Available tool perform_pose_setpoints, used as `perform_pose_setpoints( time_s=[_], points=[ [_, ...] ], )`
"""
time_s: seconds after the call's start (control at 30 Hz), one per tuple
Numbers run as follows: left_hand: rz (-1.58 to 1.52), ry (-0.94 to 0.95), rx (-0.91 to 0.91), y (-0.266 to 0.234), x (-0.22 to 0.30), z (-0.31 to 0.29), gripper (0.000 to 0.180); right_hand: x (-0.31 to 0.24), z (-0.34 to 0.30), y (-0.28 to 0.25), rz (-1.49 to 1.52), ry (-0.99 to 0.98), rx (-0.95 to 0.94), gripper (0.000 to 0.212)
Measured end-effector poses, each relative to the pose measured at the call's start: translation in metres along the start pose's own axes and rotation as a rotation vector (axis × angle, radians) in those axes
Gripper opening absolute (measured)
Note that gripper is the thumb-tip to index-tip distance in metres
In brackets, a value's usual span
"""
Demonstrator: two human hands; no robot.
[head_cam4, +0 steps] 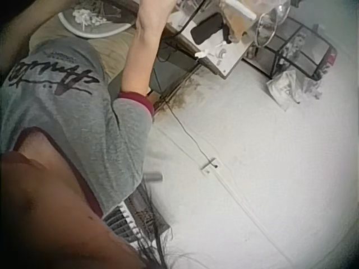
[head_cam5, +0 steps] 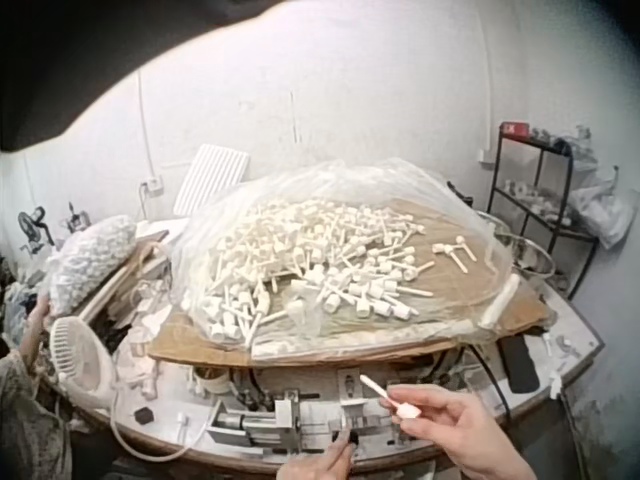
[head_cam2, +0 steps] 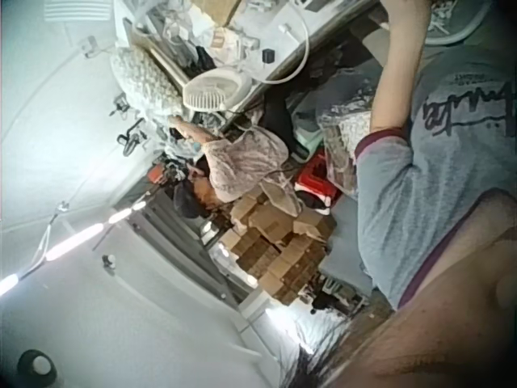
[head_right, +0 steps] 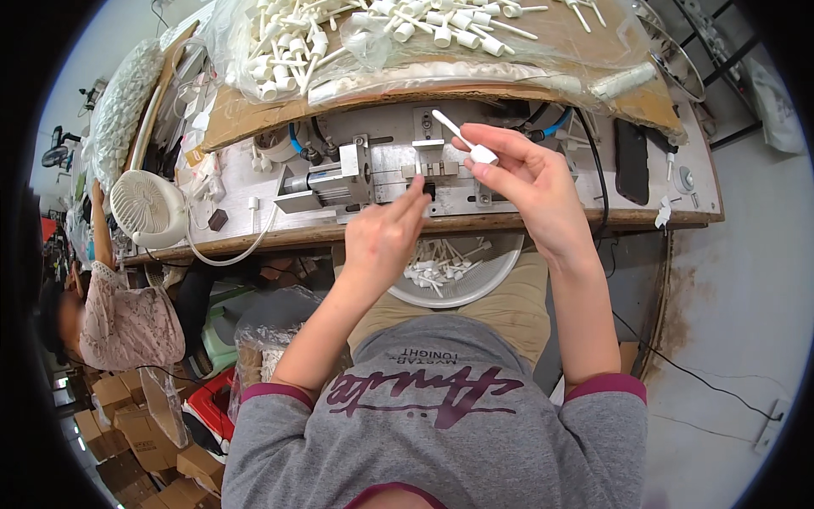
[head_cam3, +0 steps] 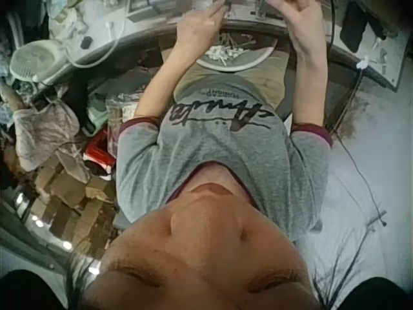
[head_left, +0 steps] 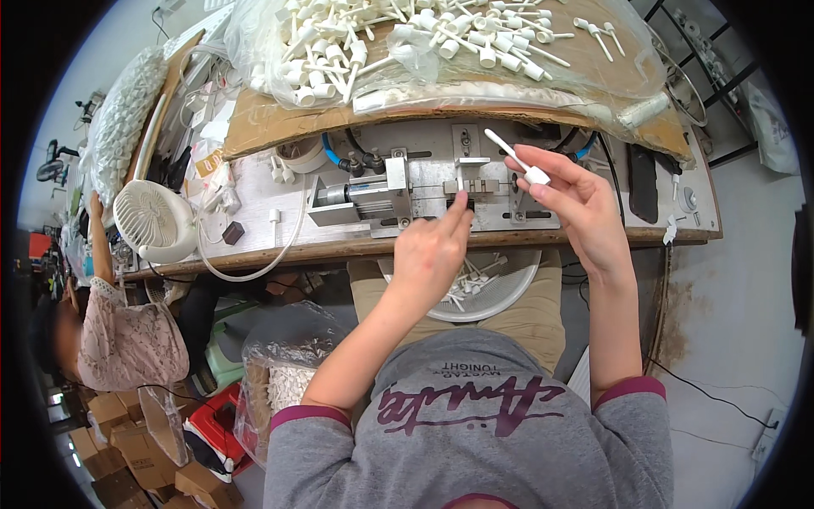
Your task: The person is assembling small white plastic components using a pneumatic assembly jig at a workshop station.
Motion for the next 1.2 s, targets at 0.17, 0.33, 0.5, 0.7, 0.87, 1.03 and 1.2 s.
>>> perform_pose_setpoints(
  time_s=[0.17, 0.33, 0.5, 0.7, 0.87, 1.03, 1.2],
  points=[
    [0.002, -0.014, -0.053, 0.000, -0.003, 0.007, 0.027, -0.004, -0.011, 0.001, 0.016, -0.085, 0.007, 0.032],
    [0.007, -0.027, -0.081, -0.001, -0.002, 0.009, 0.026, -0.007, -0.012, 0.004, -0.269, -0.224, 0.068, 0.026],
    [0.015, -0.027, -0.109, -0.003, -0.003, 0.011, 0.028, 0.004, -0.015, 0.011, -0.346, -0.250, 0.123, 0.024],
    [-0.292, -0.091, 0.110, -0.058, -0.022, 0.073, 0.021, 0.006, -0.038, 0.036, -0.969, -0.610, 0.033, 0.029],
    [-0.027, 0.198, 0.423, -0.074, -0.031, 0.151, 0.019, 0.025, -0.046, 0.075, -1.280, -0.747, -0.064, 0.024],
    [-0.024, 0.050, 0.277, -0.016, -0.054, 0.194, 0.023, 0.034, -0.028, 0.091, -1.430, -0.730, -0.066, 0.016],
    [-0.358, -0.125, 0.149, -0.018, -0.063, 0.196, 0.030, 0.034, -0.022, 0.092, -1.448, -0.678, -0.093, 0.014]
  ],
)
Point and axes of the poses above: each hand's wrist, its own z-axis towards the middle knuckle, its own y-axis out of the palm, x = y × z, the point moved 8 cm from there along z, towards the middle knuckle, and after that the axes turned 3 degrees about -z, right-handed, at the moved point
